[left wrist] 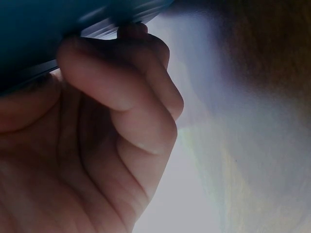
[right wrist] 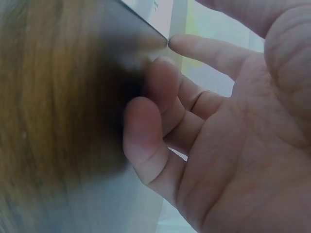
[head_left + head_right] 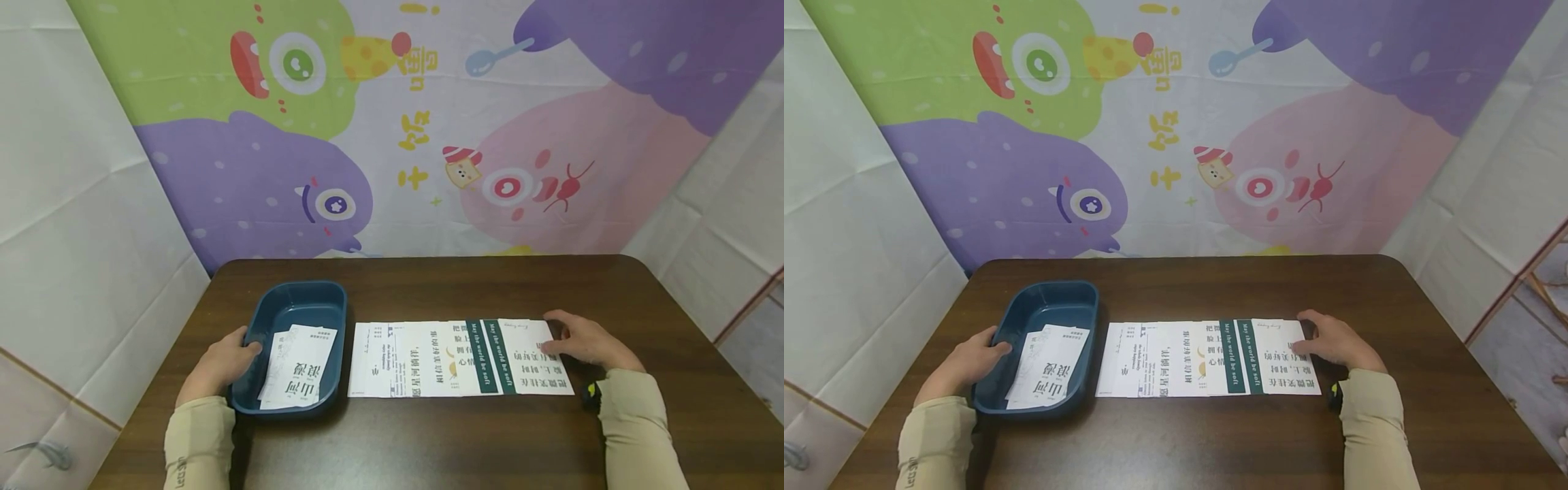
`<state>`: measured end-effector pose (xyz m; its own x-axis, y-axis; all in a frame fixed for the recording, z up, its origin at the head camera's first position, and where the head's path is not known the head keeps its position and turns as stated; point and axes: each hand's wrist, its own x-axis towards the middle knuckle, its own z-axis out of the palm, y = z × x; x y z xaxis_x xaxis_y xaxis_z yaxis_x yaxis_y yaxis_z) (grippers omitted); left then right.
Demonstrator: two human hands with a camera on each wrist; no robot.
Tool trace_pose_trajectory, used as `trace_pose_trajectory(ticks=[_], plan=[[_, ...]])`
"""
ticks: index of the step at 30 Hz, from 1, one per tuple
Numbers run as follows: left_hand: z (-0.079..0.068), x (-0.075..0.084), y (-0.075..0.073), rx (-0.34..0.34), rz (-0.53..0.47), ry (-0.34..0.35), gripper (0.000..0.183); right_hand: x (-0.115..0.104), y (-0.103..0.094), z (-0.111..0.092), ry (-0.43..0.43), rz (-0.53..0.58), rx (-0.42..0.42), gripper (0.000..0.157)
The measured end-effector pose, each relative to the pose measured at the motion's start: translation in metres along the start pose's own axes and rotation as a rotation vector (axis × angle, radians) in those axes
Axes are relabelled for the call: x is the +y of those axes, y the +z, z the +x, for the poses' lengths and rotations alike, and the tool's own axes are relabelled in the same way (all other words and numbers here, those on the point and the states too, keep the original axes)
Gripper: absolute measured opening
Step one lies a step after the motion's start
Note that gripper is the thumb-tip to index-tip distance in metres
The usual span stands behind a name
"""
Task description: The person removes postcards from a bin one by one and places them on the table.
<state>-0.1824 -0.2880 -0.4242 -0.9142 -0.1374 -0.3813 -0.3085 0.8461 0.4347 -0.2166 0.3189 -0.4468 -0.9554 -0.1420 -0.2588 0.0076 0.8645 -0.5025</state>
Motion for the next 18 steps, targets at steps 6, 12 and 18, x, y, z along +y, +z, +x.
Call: trace_pose_trajectory(ticks=[6, 12, 18], plan=[[-0.002, 0.0, -0.001, -0.004, 0.0, 0.002, 0.062, -0.012, -0.006, -0.007, 0.047, -0.006, -0.031, 0.08], [-0.003, 0.001, -0.002, -0.007, 0.0, 0.011, 0.061, -0.083, -0.019, -0.032, -0.034, -0.118, 0.032, 0.083], [-0.001, -0.001, -0.003, -0.007, 0.005, 0.005, 0.064, -0.206, 0.021, -0.046, -0.409, -0.145, 0.158, 0.058]])
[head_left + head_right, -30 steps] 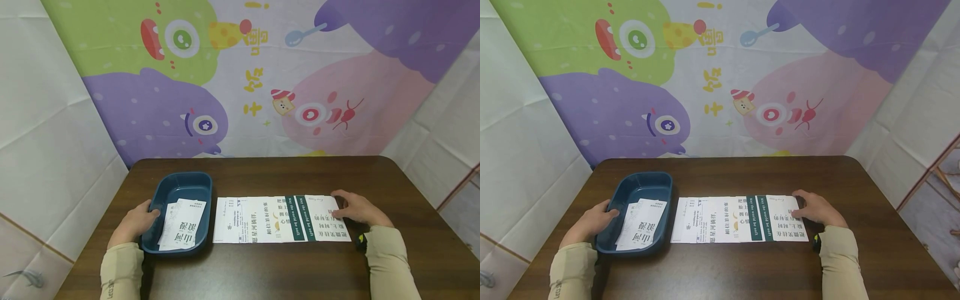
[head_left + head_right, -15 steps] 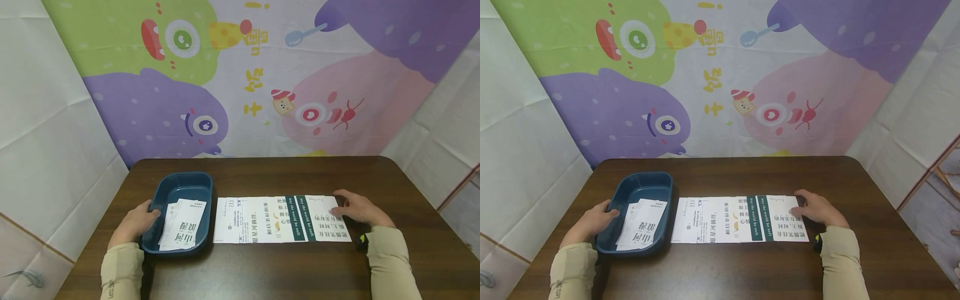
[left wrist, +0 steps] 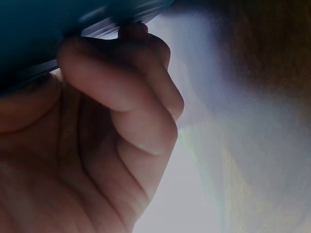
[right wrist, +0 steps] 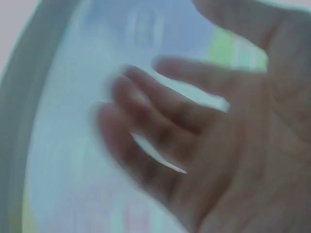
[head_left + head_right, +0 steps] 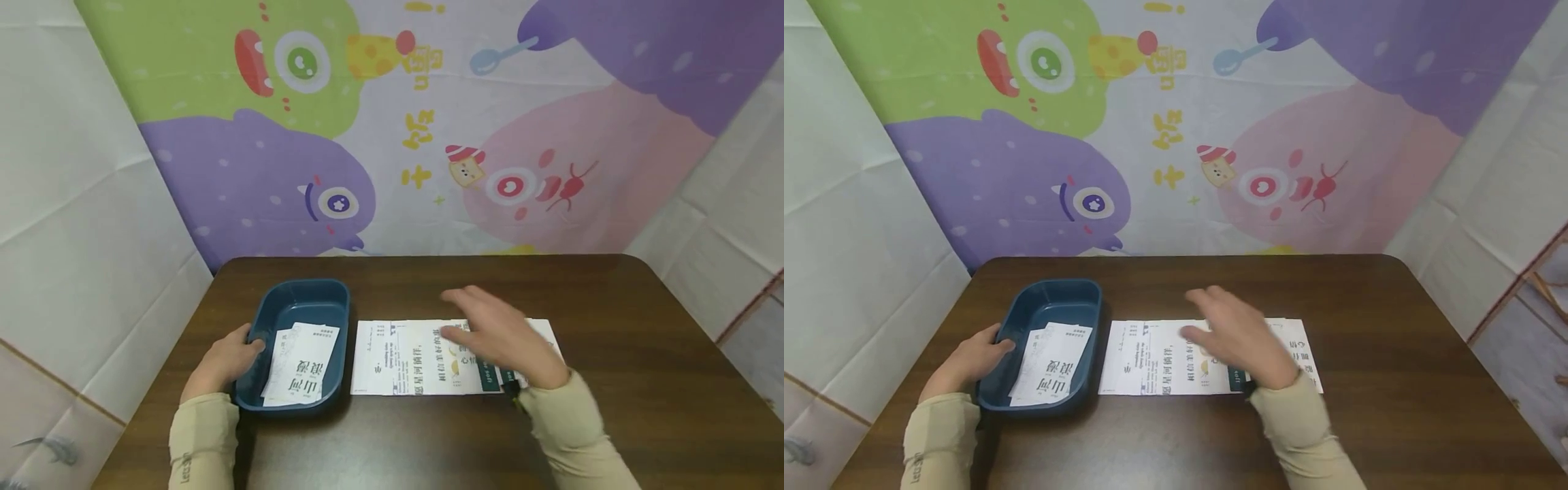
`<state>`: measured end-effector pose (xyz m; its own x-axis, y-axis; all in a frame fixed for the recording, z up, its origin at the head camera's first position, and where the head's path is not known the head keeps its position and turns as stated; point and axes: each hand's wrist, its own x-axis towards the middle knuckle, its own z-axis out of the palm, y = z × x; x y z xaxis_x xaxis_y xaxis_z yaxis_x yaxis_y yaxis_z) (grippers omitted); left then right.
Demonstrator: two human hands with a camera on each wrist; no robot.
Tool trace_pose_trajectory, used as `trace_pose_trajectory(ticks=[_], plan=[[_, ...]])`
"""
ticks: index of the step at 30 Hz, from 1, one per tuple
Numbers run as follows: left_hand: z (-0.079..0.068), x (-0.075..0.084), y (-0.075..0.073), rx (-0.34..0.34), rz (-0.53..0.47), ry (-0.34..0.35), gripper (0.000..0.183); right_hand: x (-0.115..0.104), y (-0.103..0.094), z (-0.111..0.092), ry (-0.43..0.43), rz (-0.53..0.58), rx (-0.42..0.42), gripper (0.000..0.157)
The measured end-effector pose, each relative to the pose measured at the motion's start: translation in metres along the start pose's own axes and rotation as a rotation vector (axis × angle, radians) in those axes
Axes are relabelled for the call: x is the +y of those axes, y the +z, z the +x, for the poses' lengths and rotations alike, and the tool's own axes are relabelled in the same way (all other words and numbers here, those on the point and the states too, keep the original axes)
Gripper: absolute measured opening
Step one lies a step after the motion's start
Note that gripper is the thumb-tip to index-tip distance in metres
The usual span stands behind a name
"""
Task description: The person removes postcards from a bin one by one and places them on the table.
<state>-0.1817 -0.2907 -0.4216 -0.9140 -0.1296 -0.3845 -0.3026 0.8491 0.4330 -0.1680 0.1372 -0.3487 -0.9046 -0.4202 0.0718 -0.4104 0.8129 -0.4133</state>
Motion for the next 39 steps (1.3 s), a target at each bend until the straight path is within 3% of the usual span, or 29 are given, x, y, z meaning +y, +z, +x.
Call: trace_pose_trajectory(ticks=[4, 7, 11, 15, 21, 30, 34, 39], plan=[[0.001, -0.003, -0.003, -0.008, -0.011, -0.019, 0.066, -0.081, 0.057, 0.037, -0.298, 0.087, -0.032, 0.035], [0.0, -0.006, -0.004, -0.011, -0.03, -0.013, 0.067, -0.122, 0.103, 0.065, -0.395, 0.072, -0.1, 0.03], [-0.001, -0.011, 0.001, -0.01, -0.037, 0.02, 0.066, -0.147, 0.155, 0.09, -0.352, -0.194, -0.072, 0.034], [-0.002, -0.019, 0.01, -0.025, -0.039, 0.012, 0.065, -0.154, 0.185, 0.095, -0.256, -0.447, -0.021, 0.045], [0.0, -0.018, 0.007, 0.001, -0.011, 0.039, 0.062, -0.163, 0.184, 0.097, -0.158, -0.567, -0.023, 0.082], [0.002, -0.012, 0.003, 0.015, 0.02, 0.068, 0.064, -0.165, 0.186, 0.106, -0.038, -0.552, -0.066, 0.118], [0.004, -0.008, 0.002, 0.022, 0.018, 0.079, 0.064, -0.165, 0.184, 0.111, 0.025, -0.46, -0.04, 0.111], [0.004, -0.004, 0.0, 0.016, 0.002, 0.072, 0.064, -0.162, 0.178, 0.114, 0.039, -0.214, 0.075, 0.077]])
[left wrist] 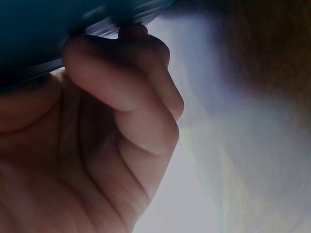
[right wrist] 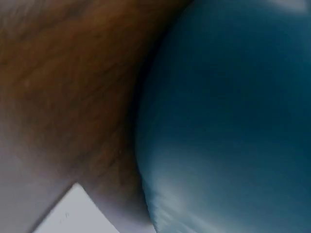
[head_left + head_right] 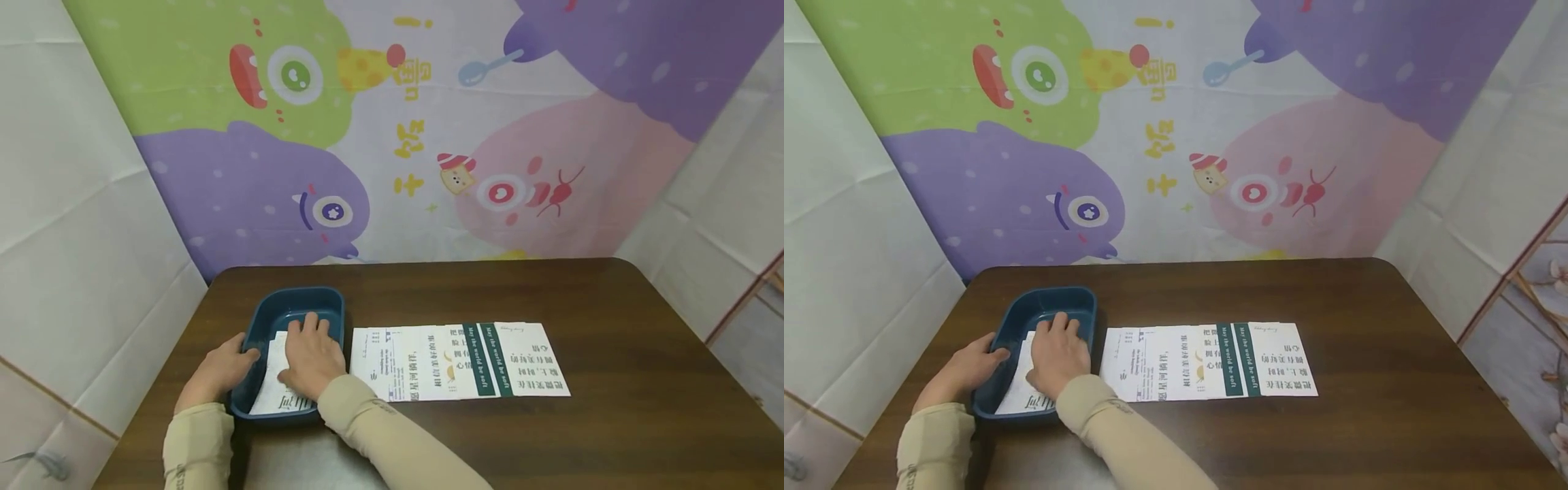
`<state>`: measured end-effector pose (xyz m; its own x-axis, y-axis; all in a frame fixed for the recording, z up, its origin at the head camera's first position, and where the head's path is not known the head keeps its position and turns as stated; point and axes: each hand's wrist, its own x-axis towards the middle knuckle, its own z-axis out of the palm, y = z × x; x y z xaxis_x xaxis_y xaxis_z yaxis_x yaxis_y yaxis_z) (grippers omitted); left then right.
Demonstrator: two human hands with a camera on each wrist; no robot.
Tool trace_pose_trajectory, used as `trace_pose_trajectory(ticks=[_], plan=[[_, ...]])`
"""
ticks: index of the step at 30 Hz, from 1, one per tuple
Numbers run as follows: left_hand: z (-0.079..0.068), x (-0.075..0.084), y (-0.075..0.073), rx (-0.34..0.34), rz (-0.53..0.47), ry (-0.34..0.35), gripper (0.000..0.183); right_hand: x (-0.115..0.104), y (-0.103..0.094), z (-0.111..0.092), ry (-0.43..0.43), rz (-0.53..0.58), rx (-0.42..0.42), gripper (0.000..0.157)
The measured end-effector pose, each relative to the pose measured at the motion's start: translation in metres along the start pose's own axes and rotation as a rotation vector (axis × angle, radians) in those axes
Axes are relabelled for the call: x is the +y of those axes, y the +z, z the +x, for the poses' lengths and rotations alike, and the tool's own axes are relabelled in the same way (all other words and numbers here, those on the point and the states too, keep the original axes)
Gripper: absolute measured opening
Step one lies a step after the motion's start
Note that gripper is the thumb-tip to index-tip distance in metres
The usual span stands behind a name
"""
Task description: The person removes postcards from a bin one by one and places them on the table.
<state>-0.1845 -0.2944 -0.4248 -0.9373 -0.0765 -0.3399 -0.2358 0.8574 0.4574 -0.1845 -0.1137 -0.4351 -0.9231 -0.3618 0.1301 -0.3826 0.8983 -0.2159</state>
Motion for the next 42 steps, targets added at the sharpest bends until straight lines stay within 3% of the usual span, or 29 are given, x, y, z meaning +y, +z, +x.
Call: trace_pose_trajectory(ticks=[3, 5, 9, 13, 17, 20, 23, 27, 31, 33, 36, 42], plan=[[-0.001, 0.001, -0.001, -0.006, -0.013, -0.014, 0.065, 0.006, -0.005, 0.001, -0.008, 0.191, 0.085, 0.063], [-0.001, 0.003, -0.002, -0.017, -0.033, -0.031, 0.066, 0.011, -0.008, 0.0, -0.026, 0.339, 0.133, 0.062], [-0.002, 0.005, -0.003, -0.026, -0.055, -0.059, 0.068, 0.021, -0.012, 0.001, -0.068, 0.581, 0.155, 0.061], [-0.002, 0.005, -0.003, -0.023, -0.038, -0.055, 0.067, 0.024, -0.013, 0.002, -0.118, 0.622, 0.115, 0.046], [-0.003, 0.005, -0.003, -0.023, -0.019, -0.045, 0.066, 0.024, -0.011, 0.002, -0.187, 0.549, 0.082, 0.031], [-0.003, 0.004, -0.002, -0.029, -0.031, -0.055, 0.068, 0.025, -0.011, 0.002, -0.229, 0.525, 0.047, 0.029], [-0.003, 0.003, 0.0, -0.025, -0.032, -0.056, 0.068, 0.029, -0.014, 0.0, -0.234, 0.625, 0.014, 0.037], [-0.003, 0.002, 0.003, -0.005, -0.02, -0.042, 0.063, 0.044, -0.026, -0.007, -0.165, 0.887, 0.087, 0.048], [-0.004, 0.006, 0.003, 0.0, -0.045, -0.049, 0.061, 0.069, -0.051, -0.017, -0.069, 1.132, 0.265, 0.049], [-0.005, 0.007, 0.002, -0.008, -0.051, -0.064, 0.064, 0.086, -0.067, -0.023, -0.032, 1.164, 0.329, 0.046], [-0.005, 0.008, 0.001, -0.023, -0.051, -0.084, 0.067, 0.121, -0.087, -0.035, 0.027, 1.066, 0.375, 0.041], [-0.005, 0.007, 0.002, -0.024, -0.04, -0.073, 0.066, 0.22, -0.11, -0.061, 0.199, 0.908, 0.332, 0.03]])
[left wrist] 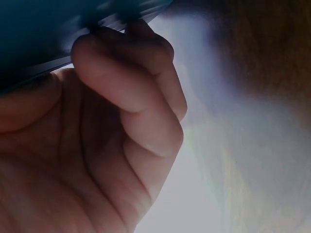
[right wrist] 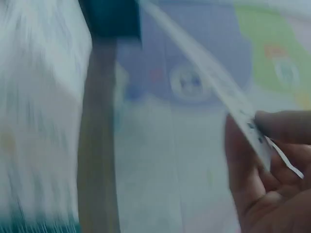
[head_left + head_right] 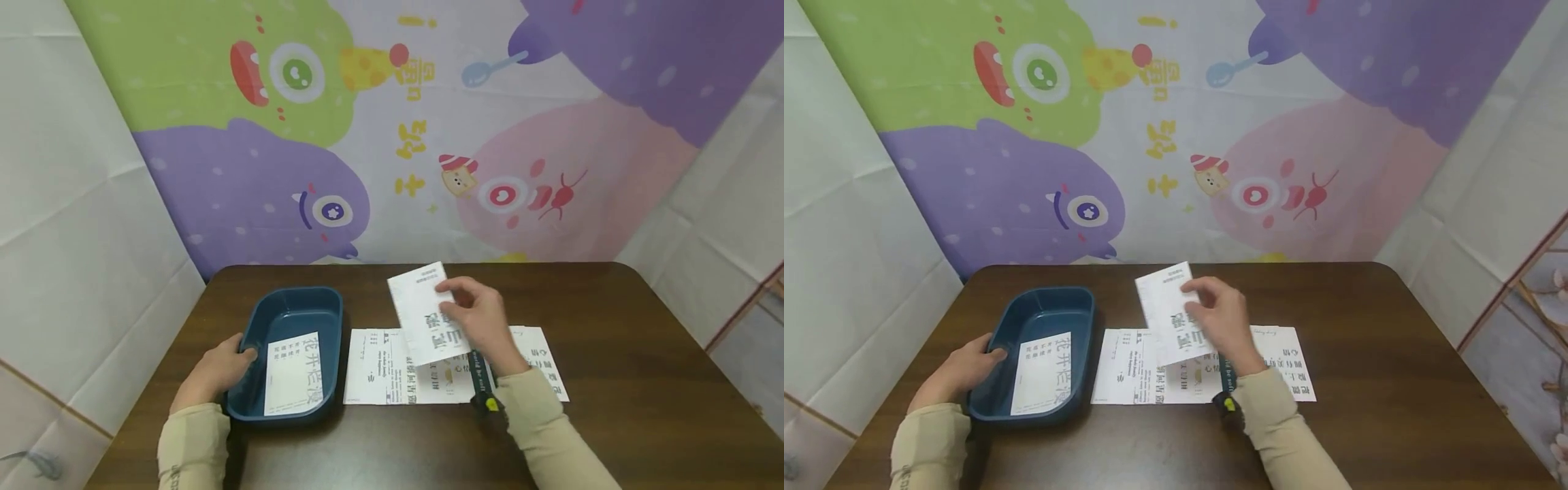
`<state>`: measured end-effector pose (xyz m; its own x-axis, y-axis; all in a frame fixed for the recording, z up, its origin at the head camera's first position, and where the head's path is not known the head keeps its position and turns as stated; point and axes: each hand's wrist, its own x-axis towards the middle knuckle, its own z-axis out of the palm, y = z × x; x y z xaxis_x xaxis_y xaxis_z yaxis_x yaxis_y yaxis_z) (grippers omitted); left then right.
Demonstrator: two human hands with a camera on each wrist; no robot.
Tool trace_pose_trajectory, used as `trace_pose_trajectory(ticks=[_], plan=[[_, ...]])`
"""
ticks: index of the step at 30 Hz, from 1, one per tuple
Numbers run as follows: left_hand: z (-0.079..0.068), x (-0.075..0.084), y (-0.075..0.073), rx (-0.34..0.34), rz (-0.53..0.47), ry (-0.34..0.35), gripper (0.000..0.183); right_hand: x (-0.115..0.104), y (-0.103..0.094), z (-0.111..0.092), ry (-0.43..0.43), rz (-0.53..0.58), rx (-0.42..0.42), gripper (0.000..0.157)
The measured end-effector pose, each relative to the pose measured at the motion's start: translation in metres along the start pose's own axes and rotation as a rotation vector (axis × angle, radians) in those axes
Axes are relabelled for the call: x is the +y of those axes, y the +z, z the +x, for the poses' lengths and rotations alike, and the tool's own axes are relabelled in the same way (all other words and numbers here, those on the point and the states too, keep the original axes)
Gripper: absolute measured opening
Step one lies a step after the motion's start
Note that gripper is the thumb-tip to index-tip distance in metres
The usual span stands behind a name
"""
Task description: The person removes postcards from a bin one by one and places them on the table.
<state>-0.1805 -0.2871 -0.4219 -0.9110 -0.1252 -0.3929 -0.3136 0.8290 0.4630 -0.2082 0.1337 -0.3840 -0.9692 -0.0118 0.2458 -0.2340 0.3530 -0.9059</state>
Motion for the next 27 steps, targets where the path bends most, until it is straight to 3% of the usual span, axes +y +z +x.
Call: trace_pose_trajectory(ticks=[7, 12, 15, 18, 27], plan=[[0.002, -0.003, 0.002, -0.01, 0.023, 0.036, 0.068, 0.038, -0.119, -0.001, 0.249, -0.148, 0.002, 0.037], [0.002, -0.004, 0.0, -0.009, 0.032, 0.042, 0.067, 0.061, -0.17, -0.011, 0.336, -0.242, -0.094, 0.041], [0.002, -0.003, -0.002, -0.015, 0.024, 0.036, 0.067, 0.075, -0.183, -0.015, 0.374, -0.26, -0.188, 0.042], [0.001, -0.003, -0.002, -0.023, 0.022, 0.021, 0.068, 0.087, -0.183, -0.017, 0.399, -0.248, -0.257, 0.04], [0.001, -0.001, -0.001, -0.033, 0.007, 0.003, 0.069, 0.107, -0.172, -0.014, 0.45, -0.295, -0.323, 0.028]])
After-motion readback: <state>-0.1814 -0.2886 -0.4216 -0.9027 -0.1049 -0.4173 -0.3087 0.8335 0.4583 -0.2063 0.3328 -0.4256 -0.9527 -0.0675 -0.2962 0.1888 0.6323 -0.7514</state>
